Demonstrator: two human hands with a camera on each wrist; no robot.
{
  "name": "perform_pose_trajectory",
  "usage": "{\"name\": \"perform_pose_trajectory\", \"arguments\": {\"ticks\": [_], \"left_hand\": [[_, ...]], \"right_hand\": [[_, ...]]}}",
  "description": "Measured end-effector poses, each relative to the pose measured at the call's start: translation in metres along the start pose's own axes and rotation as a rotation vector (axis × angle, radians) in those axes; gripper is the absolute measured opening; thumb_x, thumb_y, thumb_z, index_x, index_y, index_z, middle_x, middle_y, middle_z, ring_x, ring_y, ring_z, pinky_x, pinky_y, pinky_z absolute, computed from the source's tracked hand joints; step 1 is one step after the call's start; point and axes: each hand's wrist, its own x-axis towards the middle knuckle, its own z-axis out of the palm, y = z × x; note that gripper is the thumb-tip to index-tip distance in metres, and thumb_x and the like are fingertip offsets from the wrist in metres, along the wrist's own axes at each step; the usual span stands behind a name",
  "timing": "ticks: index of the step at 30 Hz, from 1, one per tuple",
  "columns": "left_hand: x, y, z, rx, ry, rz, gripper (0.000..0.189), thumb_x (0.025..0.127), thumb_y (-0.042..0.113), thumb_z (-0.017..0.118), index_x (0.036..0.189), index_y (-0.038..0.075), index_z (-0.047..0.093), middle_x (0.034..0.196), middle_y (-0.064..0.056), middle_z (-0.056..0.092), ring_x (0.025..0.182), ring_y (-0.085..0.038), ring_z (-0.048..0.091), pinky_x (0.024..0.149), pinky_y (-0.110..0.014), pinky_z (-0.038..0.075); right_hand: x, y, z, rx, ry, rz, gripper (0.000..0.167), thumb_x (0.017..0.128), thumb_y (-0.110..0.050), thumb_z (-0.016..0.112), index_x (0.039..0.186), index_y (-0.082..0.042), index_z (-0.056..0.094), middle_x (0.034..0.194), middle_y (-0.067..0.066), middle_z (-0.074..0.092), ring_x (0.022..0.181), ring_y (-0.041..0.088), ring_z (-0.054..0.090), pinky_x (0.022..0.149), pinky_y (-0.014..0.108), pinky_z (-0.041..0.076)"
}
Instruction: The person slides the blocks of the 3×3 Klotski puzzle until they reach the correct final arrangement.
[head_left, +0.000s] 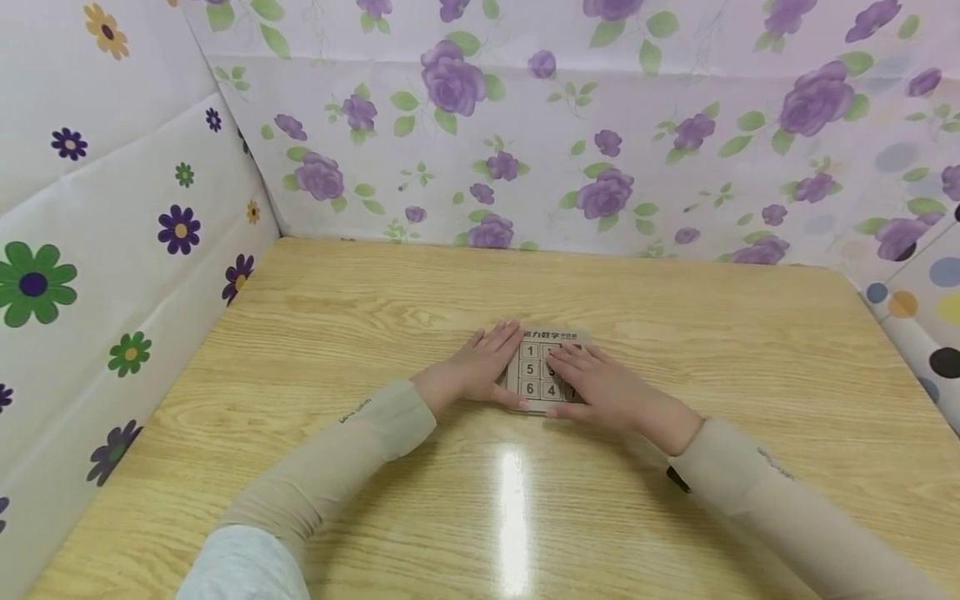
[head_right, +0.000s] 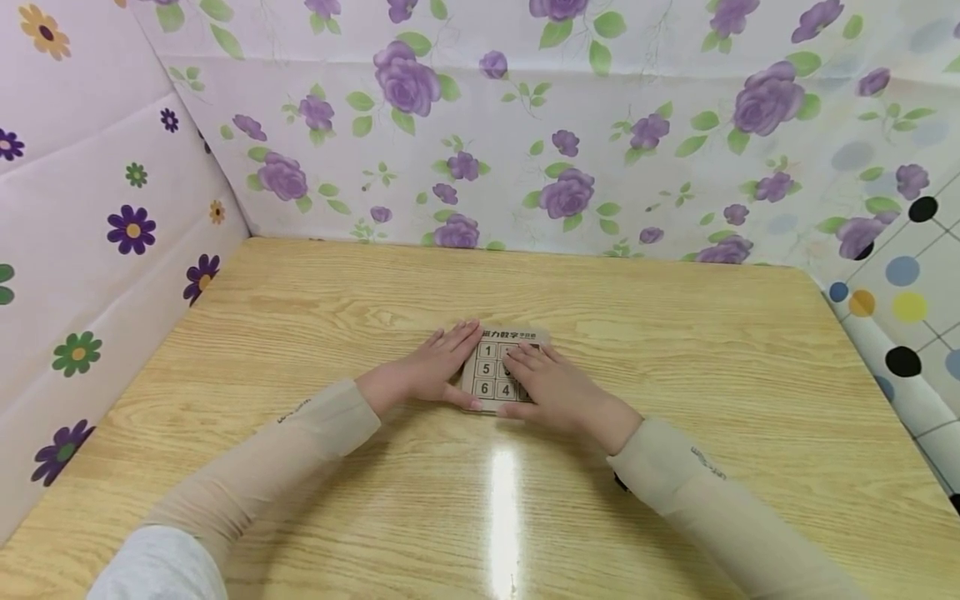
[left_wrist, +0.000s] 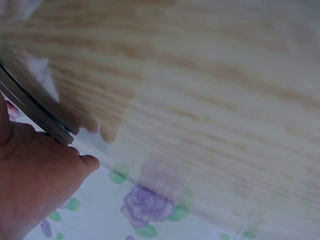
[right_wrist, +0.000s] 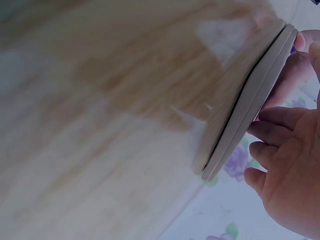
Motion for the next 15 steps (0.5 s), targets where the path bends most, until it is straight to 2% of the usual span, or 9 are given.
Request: {"name": "perform_pose_trajectory", "arguments": {"ticks": [6,12,15], "left_hand": [[-0.001,0.001,-0.001,-0.004,-0.005,0.002,0.117,0.077,0.067,0.063,0.153,0.007,-0.002,0.160,-0.007,-0.009,0.147,-0.022,-0.009,0.120,-0.042,-0.002],[-0.001,0.002,0.000,-0.010,-0.002,0.010,0.118,0.076,0.067,0.063,0.153,0.006,-0.002,0.160,-0.008,-0.009,0.147,-0.023,-0.008,0.120,-0.042,-0.002],[-0.002,0.002,-0.002,-0.018,0.001,0.008,0.118,0.076,0.066,0.064,0.153,0.006,-0.002,0.160,-0.009,-0.009,0.147,-0.023,-0.008,0.120,-0.042,-0.003]], "right_hand": [[-0.004,0.005,0.000,0.026,-0.011,0.007,0.079,0.091,-0.055,0.052,0.147,-0.003,0.033,0.154,0.016,0.029,0.144,0.035,0.020,0.118,0.052,0.013],[-0.020,0.005,-0.004,-0.018,0.039,-0.045,0.071,0.090,-0.047,0.058,0.140,0.001,0.043,0.146,0.019,0.041,0.139,0.041,0.029,0.116,0.056,0.019],[-0.028,0.004,-0.005,-0.031,0.030,-0.056,0.070,0.090,-0.046,0.059,0.138,0.003,0.045,0.143,0.020,0.045,0.138,0.041,0.031,0.115,0.056,0.020]]}}
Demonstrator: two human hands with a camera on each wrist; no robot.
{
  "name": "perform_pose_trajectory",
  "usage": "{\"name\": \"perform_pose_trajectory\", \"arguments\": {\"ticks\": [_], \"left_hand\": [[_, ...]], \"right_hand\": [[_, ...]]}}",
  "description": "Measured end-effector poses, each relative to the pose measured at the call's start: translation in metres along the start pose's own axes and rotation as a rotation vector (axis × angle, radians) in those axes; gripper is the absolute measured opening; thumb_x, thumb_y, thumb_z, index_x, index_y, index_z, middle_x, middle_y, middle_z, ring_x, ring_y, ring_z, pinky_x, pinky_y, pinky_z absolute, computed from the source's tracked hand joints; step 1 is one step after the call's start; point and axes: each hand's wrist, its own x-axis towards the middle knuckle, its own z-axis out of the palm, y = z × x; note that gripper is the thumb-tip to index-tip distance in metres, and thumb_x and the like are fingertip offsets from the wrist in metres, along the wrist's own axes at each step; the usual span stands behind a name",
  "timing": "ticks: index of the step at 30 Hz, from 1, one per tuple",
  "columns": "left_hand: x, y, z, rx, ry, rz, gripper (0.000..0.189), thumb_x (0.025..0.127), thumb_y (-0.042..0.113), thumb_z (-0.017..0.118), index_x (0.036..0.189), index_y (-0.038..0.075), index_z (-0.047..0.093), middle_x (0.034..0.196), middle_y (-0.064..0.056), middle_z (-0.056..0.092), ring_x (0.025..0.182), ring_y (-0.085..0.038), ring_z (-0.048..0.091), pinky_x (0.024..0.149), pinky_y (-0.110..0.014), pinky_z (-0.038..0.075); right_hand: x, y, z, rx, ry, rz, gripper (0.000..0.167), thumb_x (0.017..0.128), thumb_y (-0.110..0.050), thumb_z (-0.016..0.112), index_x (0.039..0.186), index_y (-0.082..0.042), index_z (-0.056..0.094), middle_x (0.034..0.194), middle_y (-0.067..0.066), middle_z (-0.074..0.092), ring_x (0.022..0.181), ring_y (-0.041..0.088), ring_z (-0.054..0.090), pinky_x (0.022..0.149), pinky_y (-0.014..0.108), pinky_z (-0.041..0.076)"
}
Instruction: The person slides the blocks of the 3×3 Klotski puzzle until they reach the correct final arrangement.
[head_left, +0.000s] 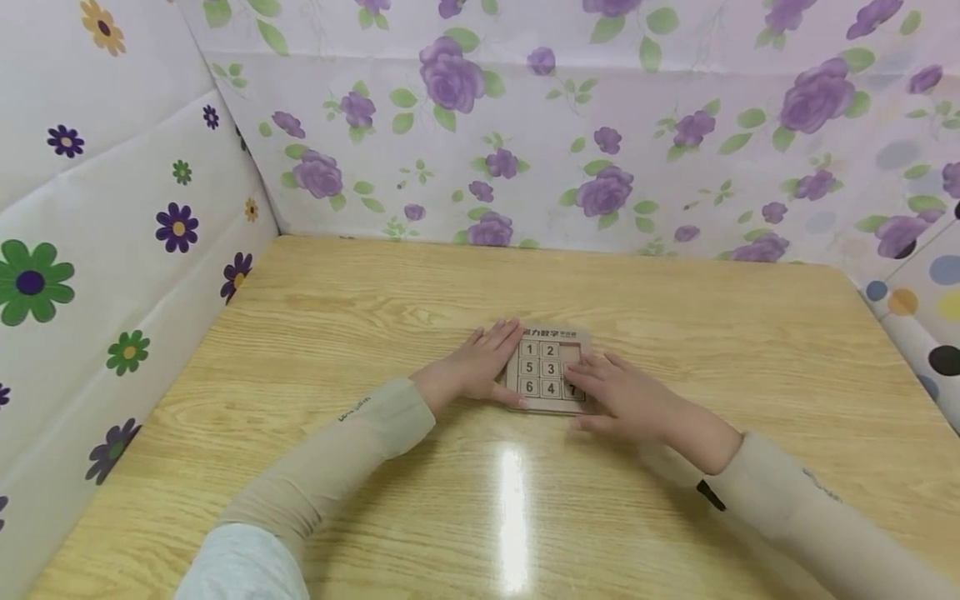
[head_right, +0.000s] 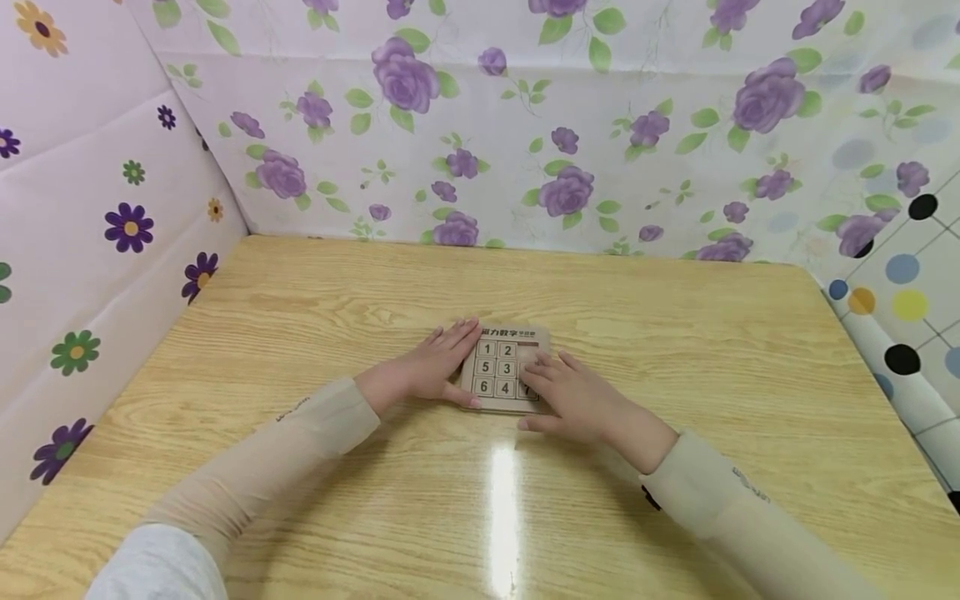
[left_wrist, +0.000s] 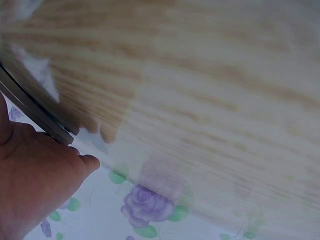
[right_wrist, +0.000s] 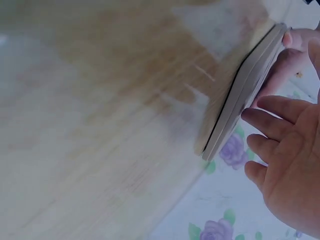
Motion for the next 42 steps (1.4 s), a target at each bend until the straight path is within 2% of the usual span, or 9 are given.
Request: {"name": "perform_pose_trajectory", "arguments": {"ticks": [7,20,29,35,42], "left_hand": [[0.000,-0.002,-0.001,0.015,0.006,-0.005,0.117,0.077,0.066,0.064,0.153,0.006,-0.002,0.160,-0.009,-0.008,0.147,-0.023,-0.008,0.120,-0.042,-0.002],[0.001,0.001,0.000,0.006,0.001,-0.008,0.118,0.077,0.066,0.063,0.153,0.006,-0.003,0.161,-0.009,-0.007,0.148,-0.022,-0.008,0.120,-0.041,-0.002],[0.001,0.001,0.001,0.007,0.008,-0.015,0.119,0.076,0.066,0.065,0.153,0.005,-0.002,0.160,-0.009,-0.007,0.148,-0.023,-0.007,0.120,-0.042,-0.002],[0.001,0.001,0.001,0.004,-0.001,-0.007,0.119,0.076,0.066,0.064,0.153,0.005,-0.003,0.160,-0.009,-0.009,0.147,-0.023,-0.008,0.120,-0.042,-0.002],[0.001,0.000,0.000,0.004,-0.009,-0.013,0.118,0.077,0.067,0.063,0.153,0.007,-0.004,0.160,-0.008,-0.009,0.147,-0.022,-0.008,0.120,-0.041,-0.002]], "right_hand": [[-0.003,-0.001,0.000,-0.025,-0.011,-0.004,0.071,0.091,-0.047,0.056,0.139,0.004,0.044,0.144,0.020,0.044,0.138,0.039,0.033,0.114,0.057,0.021],[0.012,0.011,-0.002,-0.017,-0.016,0.051,0.073,0.090,-0.046,0.058,0.140,0.005,0.042,0.145,0.021,0.042,0.137,0.041,0.032,0.114,0.058,0.020],[0.014,0.010,-0.003,-0.017,-0.021,0.058,0.072,0.091,-0.047,0.057,0.140,0.004,0.042,0.145,0.020,0.043,0.138,0.040,0.032,0.115,0.058,0.020],[0.015,-0.001,-0.002,-0.020,-0.031,0.028,0.074,0.091,-0.048,0.057,0.143,0.002,0.039,0.149,0.019,0.038,0.139,0.039,0.029,0.116,0.056,0.020],[0.020,-0.016,-0.001,-0.028,-0.059,-0.050,0.074,0.092,-0.050,0.053,0.143,0.001,0.039,0.150,0.017,0.036,0.140,0.036,0.029,0.116,0.055,0.019]]}}
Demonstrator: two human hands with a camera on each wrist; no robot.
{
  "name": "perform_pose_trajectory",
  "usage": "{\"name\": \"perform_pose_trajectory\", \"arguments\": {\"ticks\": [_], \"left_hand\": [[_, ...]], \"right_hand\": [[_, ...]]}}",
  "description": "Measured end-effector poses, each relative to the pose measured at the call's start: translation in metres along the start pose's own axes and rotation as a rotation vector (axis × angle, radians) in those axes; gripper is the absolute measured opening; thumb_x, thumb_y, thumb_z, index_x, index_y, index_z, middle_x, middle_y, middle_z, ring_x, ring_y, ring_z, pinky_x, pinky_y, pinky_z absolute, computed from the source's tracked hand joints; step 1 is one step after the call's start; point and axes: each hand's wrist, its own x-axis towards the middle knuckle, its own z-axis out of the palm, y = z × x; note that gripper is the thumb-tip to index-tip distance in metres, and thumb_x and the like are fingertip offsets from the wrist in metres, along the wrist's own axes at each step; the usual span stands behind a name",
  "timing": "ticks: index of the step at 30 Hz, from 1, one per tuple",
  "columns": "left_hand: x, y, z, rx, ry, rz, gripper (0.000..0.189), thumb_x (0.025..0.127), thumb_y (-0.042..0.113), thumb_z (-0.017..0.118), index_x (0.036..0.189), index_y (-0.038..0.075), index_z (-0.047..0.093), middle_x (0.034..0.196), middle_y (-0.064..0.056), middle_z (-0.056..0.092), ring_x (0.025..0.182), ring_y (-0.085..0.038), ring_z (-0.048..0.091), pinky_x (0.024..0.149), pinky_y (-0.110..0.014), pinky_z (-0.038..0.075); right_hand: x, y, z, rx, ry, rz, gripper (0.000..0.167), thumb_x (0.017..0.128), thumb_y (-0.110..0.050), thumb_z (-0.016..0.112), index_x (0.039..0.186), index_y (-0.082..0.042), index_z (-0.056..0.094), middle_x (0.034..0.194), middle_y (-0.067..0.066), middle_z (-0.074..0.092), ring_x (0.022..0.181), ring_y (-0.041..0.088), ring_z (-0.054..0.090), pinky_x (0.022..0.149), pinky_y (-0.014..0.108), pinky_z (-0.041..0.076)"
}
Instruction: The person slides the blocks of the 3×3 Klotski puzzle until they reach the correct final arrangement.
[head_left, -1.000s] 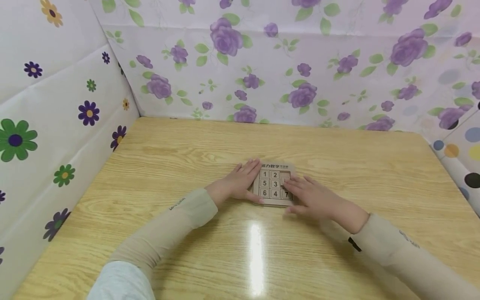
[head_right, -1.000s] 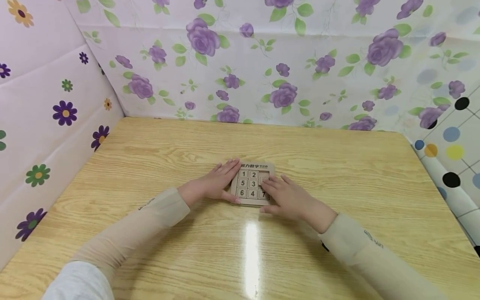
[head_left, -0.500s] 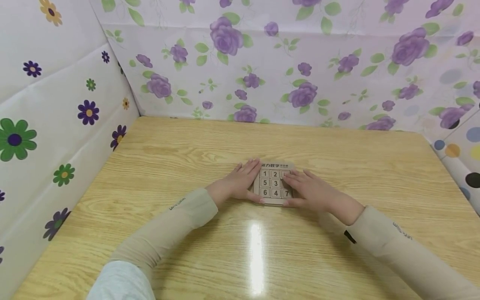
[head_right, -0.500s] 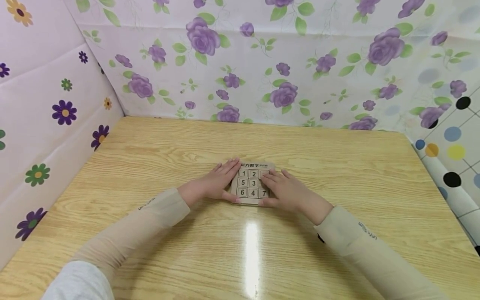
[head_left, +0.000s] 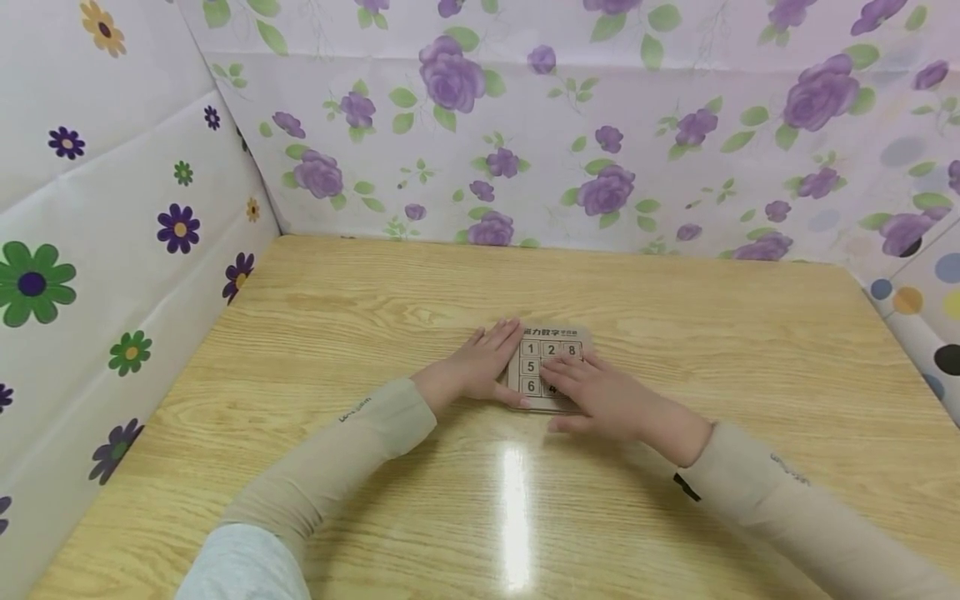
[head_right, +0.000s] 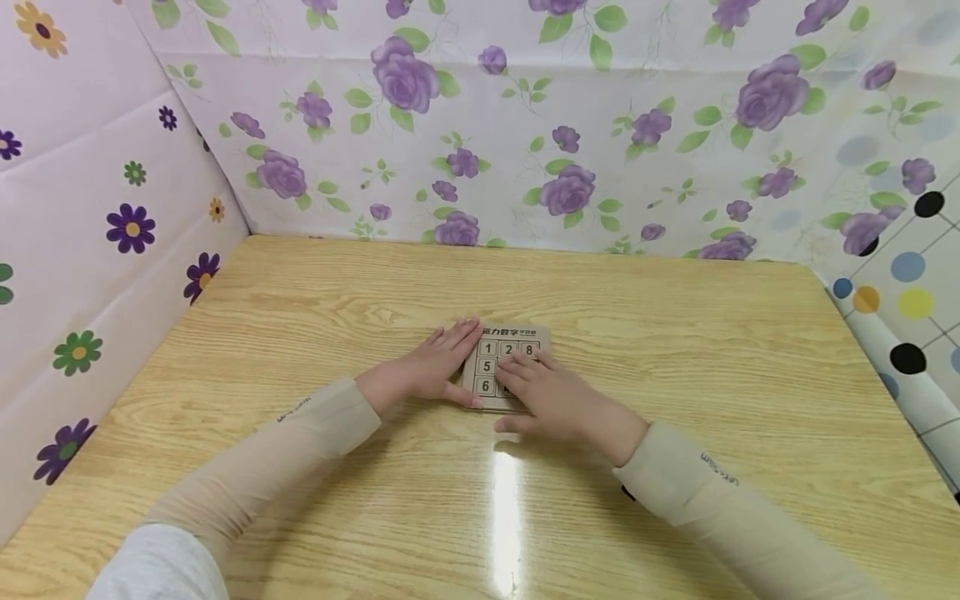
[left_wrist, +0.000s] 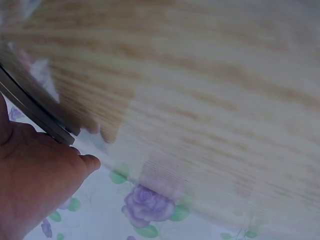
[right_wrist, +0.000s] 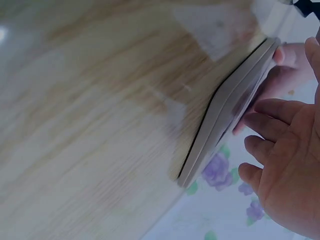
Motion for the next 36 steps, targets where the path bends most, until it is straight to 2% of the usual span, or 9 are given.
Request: {"name": "perform_pose_trajectory", "arguments": {"ticks": [8,16,25,31,36], "left_hand": [[0.000,0.001,0.000,0.001,0.000,0.001,0.118,0.077,0.067,0.062,0.153,0.007,-0.004,0.160,-0.008,-0.009,0.147,-0.022,-0.008,0.120,-0.042,-0.002],[-0.001,0.002,-0.001,0.004,-0.001,-0.003,0.118,0.077,0.067,0.063,0.153,0.006,-0.004,0.160,-0.009,-0.009,0.147,-0.023,-0.008,0.120,-0.042,-0.001],[0.000,0.002,0.000,0.010,0.010,0.000,0.118,0.077,0.066,0.063,0.153,0.006,-0.003,0.160,-0.009,-0.009,0.147,-0.023,-0.007,0.120,-0.042,-0.001],[-0.001,0.001,-0.001,0.016,0.017,0.000,0.117,0.077,0.066,0.063,0.153,0.005,-0.002,0.160,-0.009,-0.008,0.148,-0.023,-0.006,0.120,-0.042,-0.001],[-0.001,0.002,-0.001,0.010,0.012,0.000,0.117,0.077,0.066,0.063,0.153,0.005,-0.003,0.160,-0.009,-0.008,0.147,-0.023,-0.007,0.120,-0.043,-0.001]], "right_hand": [[0.001,-0.005,0.002,-0.009,-0.005,-0.026,0.075,0.091,-0.052,0.052,0.144,0.001,0.038,0.151,0.017,0.035,0.141,0.036,0.029,0.116,0.053,0.020],[-0.003,-0.001,0.005,0.016,-0.016,0.011,0.075,0.092,-0.050,0.052,0.143,0.002,0.038,0.151,0.017,0.035,0.142,0.036,0.026,0.117,0.054,0.018],[-0.018,0.011,0.006,0.056,-0.006,0.065,0.072,0.092,-0.047,0.054,0.143,0.000,0.039,0.150,0.015,0.037,0.141,0.036,0.029,0.116,0.055,0.018],[-0.021,0.012,0.003,0.041,0.007,0.059,0.071,0.092,-0.047,0.055,0.142,0.001,0.040,0.149,0.016,0.039,0.140,0.036,0.030,0.116,0.055,0.019],[-0.013,0.006,0.001,0.024,0.020,0.022,0.071,0.092,-0.048,0.054,0.143,-0.001,0.040,0.149,0.016,0.039,0.140,0.034,0.031,0.116,0.054,0.021]]}}
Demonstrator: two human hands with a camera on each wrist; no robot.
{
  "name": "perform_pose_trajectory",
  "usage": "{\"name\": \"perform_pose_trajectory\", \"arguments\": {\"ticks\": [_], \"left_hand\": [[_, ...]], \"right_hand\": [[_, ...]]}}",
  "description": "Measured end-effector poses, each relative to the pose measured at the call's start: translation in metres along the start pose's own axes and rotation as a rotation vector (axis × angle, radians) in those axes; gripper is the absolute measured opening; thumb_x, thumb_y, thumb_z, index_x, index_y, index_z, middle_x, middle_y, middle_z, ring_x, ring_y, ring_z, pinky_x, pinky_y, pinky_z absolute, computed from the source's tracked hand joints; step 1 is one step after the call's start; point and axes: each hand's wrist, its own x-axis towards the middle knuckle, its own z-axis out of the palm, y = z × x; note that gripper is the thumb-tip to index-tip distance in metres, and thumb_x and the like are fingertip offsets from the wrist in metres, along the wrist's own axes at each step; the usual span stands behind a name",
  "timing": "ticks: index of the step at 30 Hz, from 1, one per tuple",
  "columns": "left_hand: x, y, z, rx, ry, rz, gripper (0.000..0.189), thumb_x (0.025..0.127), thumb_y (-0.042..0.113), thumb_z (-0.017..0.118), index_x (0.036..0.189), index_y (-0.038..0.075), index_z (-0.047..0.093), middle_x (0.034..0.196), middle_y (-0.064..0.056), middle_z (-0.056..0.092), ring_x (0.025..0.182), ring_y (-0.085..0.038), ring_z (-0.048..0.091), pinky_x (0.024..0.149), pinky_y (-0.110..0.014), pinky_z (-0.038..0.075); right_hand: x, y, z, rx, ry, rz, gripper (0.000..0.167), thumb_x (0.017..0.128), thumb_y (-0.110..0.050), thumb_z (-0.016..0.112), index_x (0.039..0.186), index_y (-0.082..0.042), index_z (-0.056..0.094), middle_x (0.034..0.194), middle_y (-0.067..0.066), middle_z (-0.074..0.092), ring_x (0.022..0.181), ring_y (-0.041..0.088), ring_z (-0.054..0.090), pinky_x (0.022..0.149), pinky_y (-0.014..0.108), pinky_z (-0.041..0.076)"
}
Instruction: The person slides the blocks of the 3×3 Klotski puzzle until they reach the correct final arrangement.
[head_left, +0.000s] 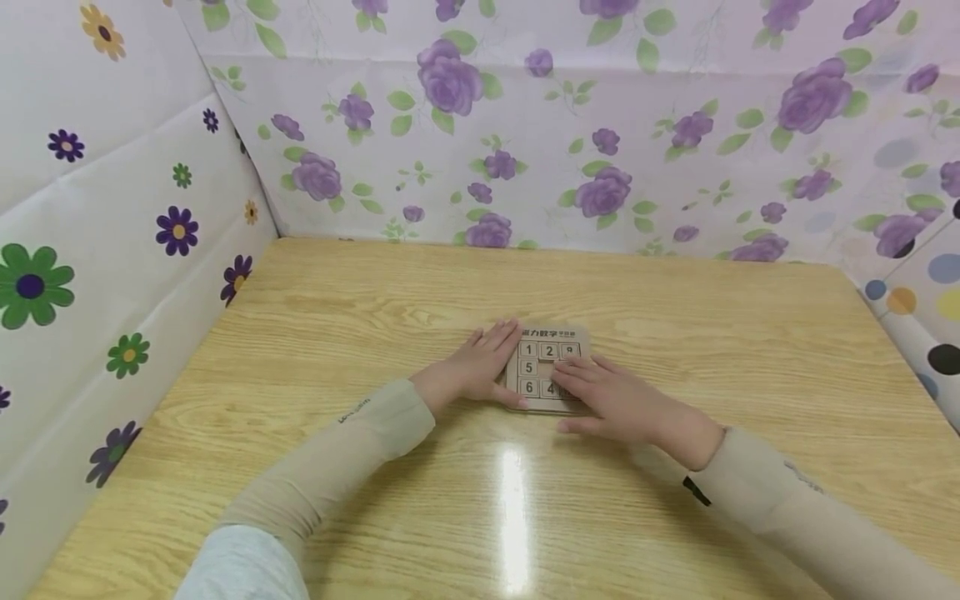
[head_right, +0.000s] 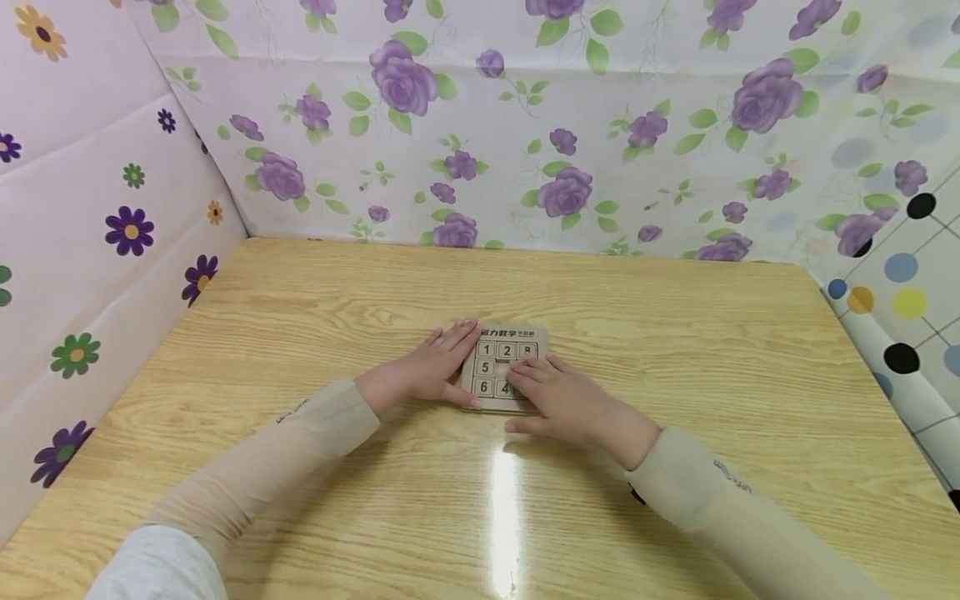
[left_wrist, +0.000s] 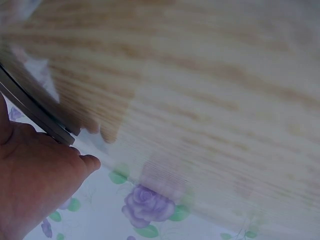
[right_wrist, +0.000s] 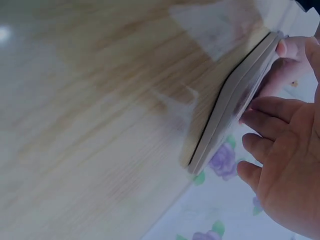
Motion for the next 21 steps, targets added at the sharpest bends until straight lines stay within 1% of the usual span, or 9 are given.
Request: {"name": "perform_pose_trajectory", "arguments": {"ticks": [5,10,15,21], "left_hand": [[0.000,0.000,0.002,0.000,0.001,0.009,0.117,0.077,0.067,0.062,0.153,0.005,-0.003,0.160,-0.010,-0.007,0.148,-0.024,-0.007,0.120,-0.044,0.000],[0.000,0.000,0.002,0.002,-0.009,0.019,0.117,0.078,0.067,0.061,0.152,0.005,-0.004,0.160,-0.010,-0.009,0.147,-0.024,-0.008,0.120,-0.044,-0.001],[0.000,0.000,0.000,0.006,-0.006,0.023,0.117,0.078,0.066,0.061,0.152,0.005,-0.004,0.160,-0.011,-0.009,0.147,-0.024,-0.008,0.120,-0.044,-0.001],[0.000,-0.003,0.001,-0.008,0.006,0.017,0.117,0.078,0.066,0.063,0.153,0.005,-0.003,0.160,-0.011,-0.007,0.148,-0.024,-0.007,0.120,-0.044,-0.001]], "right_hand": [[0.015,-0.008,0.001,0.020,-0.023,-0.044,0.069,0.094,-0.045,0.053,0.145,-0.003,0.037,0.151,0.014,0.036,0.142,0.033,0.028,0.117,0.053,0.020],[0.024,-0.012,0.003,0.040,-0.060,-0.054,0.069,0.094,-0.045,0.053,0.147,-0.003,0.034,0.153,0.013,0.032,0.143,0.032,0.025,0.118,0.052,0.016],[0.025,-0.011,0.004,0.041,-0.065,-0.051,0.072,0.094,-0.046,0.054,0.147,-0.003,0.033,0.153,0.013,0.032,0.143,0.032,0.024,0.118,0.052,0.015],[0.020,-0.005,0.005,0.042,-0.064,-0.033,0.072,0.093,-0.046,0.055,0.146,-0.003,0.034,0.152,0.013,0.034,0.143,0.032,0.025,0.118,0.052,0.016]]}}
